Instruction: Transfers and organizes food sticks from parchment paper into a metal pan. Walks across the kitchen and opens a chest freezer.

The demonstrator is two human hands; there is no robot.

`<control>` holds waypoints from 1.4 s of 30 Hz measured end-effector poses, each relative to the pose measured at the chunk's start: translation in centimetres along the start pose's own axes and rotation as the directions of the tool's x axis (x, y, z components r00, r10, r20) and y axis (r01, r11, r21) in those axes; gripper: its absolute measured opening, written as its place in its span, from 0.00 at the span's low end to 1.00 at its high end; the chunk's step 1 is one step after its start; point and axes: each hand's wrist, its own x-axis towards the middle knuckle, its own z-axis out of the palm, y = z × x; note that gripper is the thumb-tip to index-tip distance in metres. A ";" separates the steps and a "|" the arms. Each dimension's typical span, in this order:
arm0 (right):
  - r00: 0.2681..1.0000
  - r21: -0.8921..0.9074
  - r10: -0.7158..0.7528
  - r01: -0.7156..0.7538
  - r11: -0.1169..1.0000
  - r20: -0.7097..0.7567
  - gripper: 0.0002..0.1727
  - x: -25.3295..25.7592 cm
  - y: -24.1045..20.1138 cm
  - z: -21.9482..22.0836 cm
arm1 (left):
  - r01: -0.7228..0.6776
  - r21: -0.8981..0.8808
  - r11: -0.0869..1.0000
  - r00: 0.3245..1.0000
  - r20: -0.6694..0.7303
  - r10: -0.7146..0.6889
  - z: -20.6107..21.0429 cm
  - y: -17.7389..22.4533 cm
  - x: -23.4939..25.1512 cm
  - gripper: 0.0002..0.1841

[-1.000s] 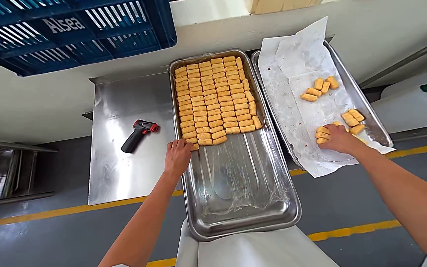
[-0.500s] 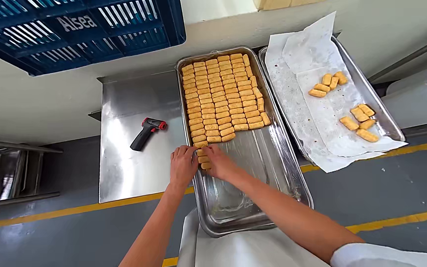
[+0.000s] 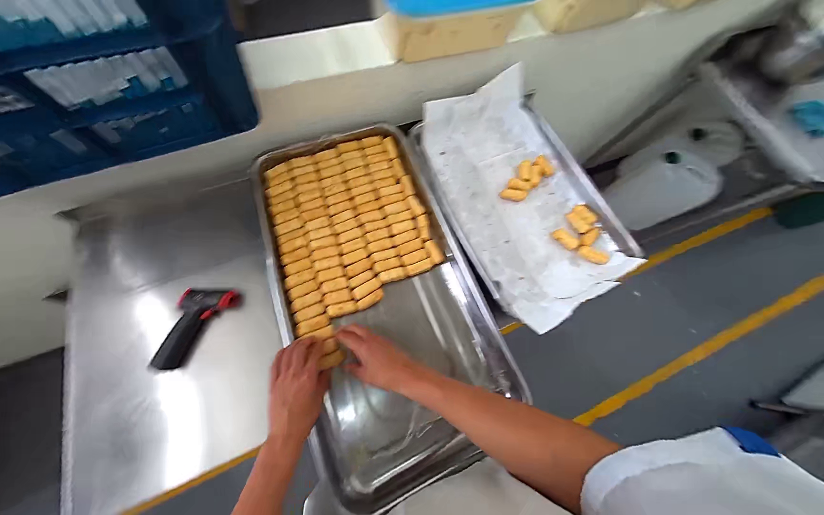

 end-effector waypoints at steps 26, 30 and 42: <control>0.700 -0.090 0.509 -0.627 0.774 -0.501 0.39 3.6 33.0 -40.9 | 0.426 -0.120 0.897 0.899 -0.055 -0.435 1.3 20.9 -6.3 0.20; 0.898 -0.270 0.357 -0.422 0.865 -0.258 0.36 4.3 34.6 -43.4 | 0.457 -0.123 0.881 0.880 -0.081 -0.468 1.3 21.7 -6.5 0.20; 0.967 -0.337 0.253 -0.238 0.911 0.002 0.38 1.8 34.9 -43.1 | 0.465 -0.161 0.871 0.870 -0.098 -0.483 1.7 23.5 -6.5 0.20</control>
